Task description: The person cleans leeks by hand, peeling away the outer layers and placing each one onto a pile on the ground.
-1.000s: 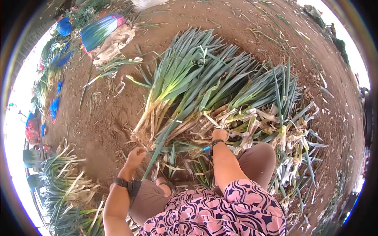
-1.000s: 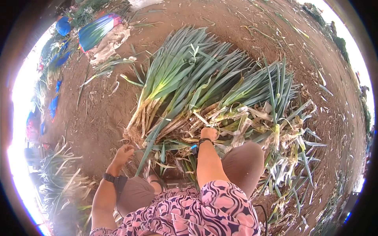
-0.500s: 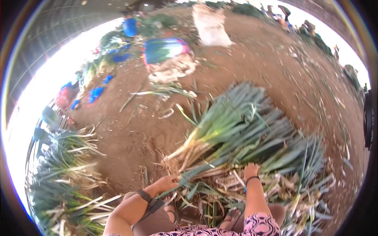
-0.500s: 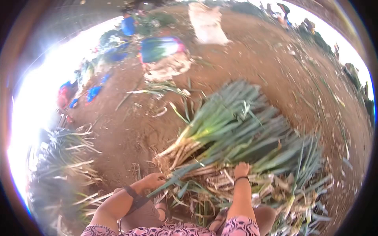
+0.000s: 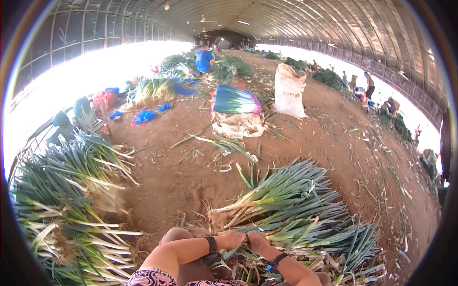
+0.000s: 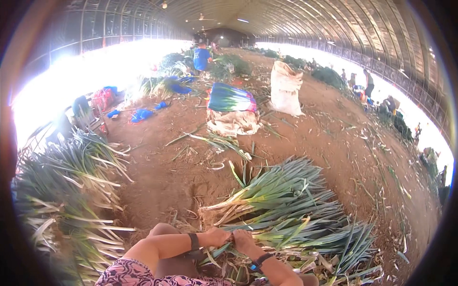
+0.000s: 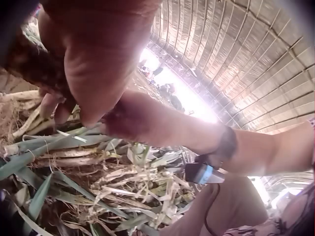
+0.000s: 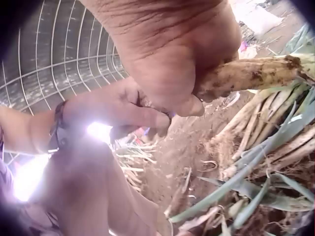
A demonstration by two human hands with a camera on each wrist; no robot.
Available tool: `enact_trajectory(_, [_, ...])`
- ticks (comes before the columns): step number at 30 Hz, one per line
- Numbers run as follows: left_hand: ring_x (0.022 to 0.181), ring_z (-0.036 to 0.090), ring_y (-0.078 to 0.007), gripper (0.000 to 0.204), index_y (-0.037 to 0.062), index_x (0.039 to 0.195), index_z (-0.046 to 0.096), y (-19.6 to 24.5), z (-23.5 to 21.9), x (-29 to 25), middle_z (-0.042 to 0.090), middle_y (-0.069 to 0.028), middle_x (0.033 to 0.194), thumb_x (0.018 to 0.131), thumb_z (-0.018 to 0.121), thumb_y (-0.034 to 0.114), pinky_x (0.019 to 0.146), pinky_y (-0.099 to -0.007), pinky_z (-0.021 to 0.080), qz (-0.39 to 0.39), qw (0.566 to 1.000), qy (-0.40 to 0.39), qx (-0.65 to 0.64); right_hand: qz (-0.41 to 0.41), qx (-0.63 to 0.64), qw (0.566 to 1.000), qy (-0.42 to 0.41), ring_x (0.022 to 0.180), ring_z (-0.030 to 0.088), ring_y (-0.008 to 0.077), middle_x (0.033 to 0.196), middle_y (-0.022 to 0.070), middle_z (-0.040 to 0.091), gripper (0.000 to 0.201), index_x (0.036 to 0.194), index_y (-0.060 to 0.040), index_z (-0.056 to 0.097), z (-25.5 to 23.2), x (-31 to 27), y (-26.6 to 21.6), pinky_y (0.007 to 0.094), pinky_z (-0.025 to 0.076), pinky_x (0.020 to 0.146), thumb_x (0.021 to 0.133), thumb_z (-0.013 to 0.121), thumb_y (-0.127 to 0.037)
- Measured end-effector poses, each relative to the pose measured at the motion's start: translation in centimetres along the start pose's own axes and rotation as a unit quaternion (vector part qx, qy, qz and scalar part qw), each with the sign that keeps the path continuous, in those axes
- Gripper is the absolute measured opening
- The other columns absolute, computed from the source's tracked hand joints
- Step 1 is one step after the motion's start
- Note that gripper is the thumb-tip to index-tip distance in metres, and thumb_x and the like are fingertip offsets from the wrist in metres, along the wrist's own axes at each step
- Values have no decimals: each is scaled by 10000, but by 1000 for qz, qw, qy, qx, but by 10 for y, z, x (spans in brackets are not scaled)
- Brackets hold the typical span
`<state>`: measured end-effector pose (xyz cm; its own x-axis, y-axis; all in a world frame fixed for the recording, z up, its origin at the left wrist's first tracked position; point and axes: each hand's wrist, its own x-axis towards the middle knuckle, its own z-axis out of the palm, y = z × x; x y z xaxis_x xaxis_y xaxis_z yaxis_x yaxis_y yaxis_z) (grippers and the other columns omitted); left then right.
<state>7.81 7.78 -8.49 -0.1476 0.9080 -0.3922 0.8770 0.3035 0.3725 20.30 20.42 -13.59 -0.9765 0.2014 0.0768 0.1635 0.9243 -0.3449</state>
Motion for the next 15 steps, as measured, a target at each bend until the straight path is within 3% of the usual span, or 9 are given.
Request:
enact_trajectory(2, [851, 612, -351, 260, 44, 972, 544, -5, -11, -21, 626, -185, 853, 810, 562, 246, 704, -456, 467, 3, 999, 27, -24, -5, 38, 997, 60, 976, 507, 371, 1000, 171, 568, 319, 1001, -50, 557, -9, 0, -18, 457, 398, 848, 701, 645, -112])
enact_trajectory(5, [833, 618, -351, 214, 52, 967, 537, -17, -15, -53, 630, -176, 835, 837, 547, 222, 667, -463, 462, 5, 996, 77, -42, 144, 47, 960, 236, 967, 521, 349, 1045, 158, 568, 359, 1052, -53, 549, 4, -14, -7, 455, 397, 866, 728, 655, -165])
enact_trajectory(7, [831, 618, -350, 205, 48, 960, 533, -5, -31, -73, 632, -168, 843, 847, 547, 218, 669, -463, 462, -6, 997, 78, -10, 334, 262, 854, 300, 952, 537, 346, 1068, 183, 574, 451, 1059, 5, 533, 34, -20, 19, 458, 403, 884, 752, 690, -285])
enact_trajectory(10, [797, 636, -301, 181, 58, 945, 533, -7, -6, -67, 623, -124, 802, 808, 555, 175, 614, -408, 500, 31, 985, 159, 60, 196, 80, 913, 349, 897, 548, 285, 1050, 154, 574, 446, 1055, 1, 534, 22, -21, 31, 393, 443, 799, 827, 581, -380])
enact_trajectory(12, [784, 641, -262, 192, 58, 965, 536, -9, 7, -64, 608, -104, 803, 784, 526, 122, 581, -372, 526, 105, 959, 246, 98, 105, -43, 920, 375, 860, 554, 244, 1039, 134, 575, 475, 1052, -2, 535, 12, -26, 36, 350, 469, 742, 877, 508, -443])
enact_trajectory(14, [783, 637, -268, 189, 49, 972, 539, 16, -28, -104, 605, -102, 831, 795, 502, 104, 586, -379, 526, 68, 945, 273, 165, 20, -163, 904, 394, 824, 561, 203, 1027, 114, 575, 526, 1049, -4, 535, 6, -30, 34, 307, 495, 685, 927, 435, -506])
enact_trajectory(15, [783, 635, -271, 190, 44, 976, 541, 25, -39, -118, 603, -101, 845, 801, 489, 94, 588, -383, 526, 51, 937, 285, 197, 44, 92, 925, 367, 831, 556, 197, 1025, 119, 571, 557, 1158, 9, 447, -5, -22, 29, 303, 486, 692, 906, 476, -487])
